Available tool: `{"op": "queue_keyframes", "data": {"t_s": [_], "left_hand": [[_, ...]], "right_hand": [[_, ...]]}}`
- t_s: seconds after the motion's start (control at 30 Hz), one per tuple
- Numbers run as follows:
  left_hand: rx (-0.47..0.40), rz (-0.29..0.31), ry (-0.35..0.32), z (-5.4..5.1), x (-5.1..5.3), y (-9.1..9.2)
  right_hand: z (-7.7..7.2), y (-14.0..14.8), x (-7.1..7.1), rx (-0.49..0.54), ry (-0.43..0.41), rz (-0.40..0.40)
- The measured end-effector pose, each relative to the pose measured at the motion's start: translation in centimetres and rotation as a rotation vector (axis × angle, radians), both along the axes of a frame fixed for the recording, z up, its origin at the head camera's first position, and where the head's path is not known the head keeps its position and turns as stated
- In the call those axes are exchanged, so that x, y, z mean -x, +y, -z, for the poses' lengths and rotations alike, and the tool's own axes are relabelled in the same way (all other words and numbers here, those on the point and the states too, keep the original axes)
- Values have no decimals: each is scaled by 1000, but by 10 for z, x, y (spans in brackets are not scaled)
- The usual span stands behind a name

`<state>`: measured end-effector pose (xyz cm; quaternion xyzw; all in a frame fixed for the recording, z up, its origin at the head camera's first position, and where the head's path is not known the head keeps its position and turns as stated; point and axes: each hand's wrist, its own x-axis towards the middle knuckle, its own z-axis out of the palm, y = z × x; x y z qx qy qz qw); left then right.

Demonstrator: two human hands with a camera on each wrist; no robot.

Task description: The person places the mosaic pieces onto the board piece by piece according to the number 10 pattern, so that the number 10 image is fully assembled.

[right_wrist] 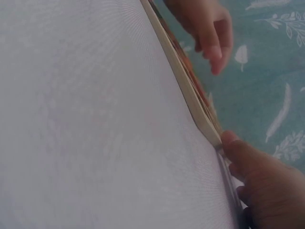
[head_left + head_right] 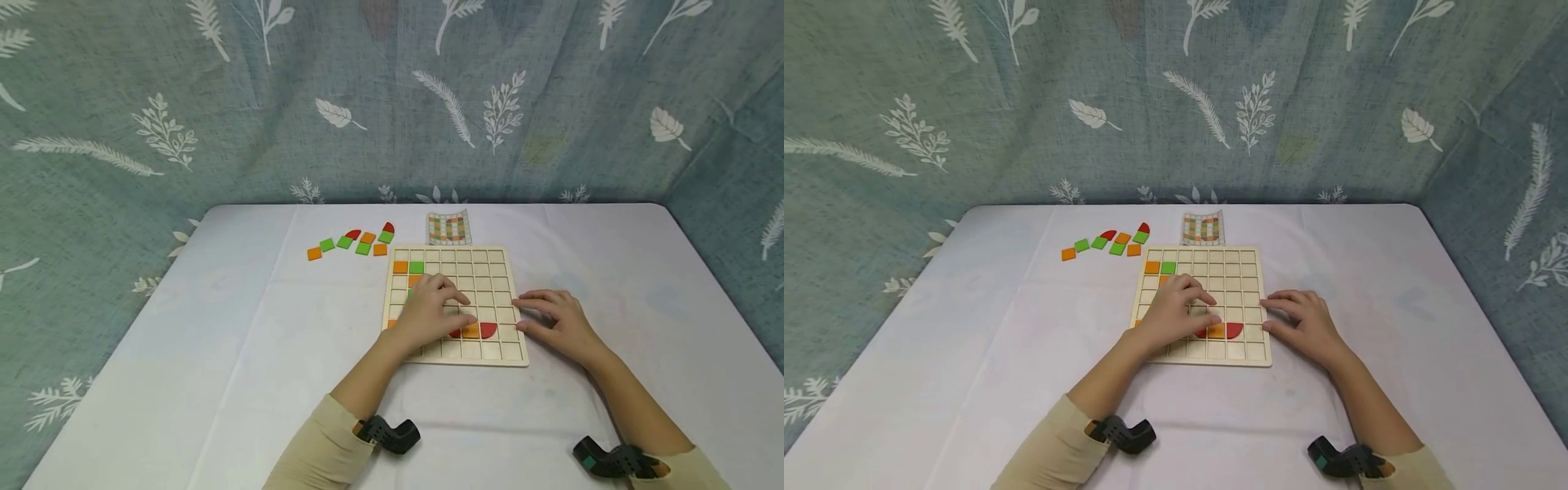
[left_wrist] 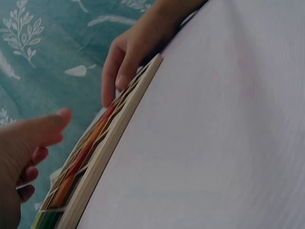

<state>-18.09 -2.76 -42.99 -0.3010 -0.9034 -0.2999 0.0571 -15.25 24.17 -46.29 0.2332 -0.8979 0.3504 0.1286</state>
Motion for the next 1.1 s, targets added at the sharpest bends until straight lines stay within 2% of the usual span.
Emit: {"op": "queue_keyframes", "data": {"t_s": [0.13, 0.4, 0.63, 0.7, 0.93, 1.1], "left_hand": [[-73, -11, -48, -8, 2, -8], [-172, -73, -114, -27, 11, -30], [-293, -125, -77, -37, 19, -48], [-322, -138, -87, -40, 22, -54], [-349, -227, -192, -41, 36, -87], [-334, -311, -214, -41, 44, -114]], "right_hand": [[1, 1, 0, 6, 6, -5], [-3, 0, 1, 2, 11, -15], [1, 1, 0, 12, -4, -9], [1, 1, 1, 16, -9, -12], [0, 0, 0, 9, -26, 5], [0, 1, 0, 13, -26, 7]]}}
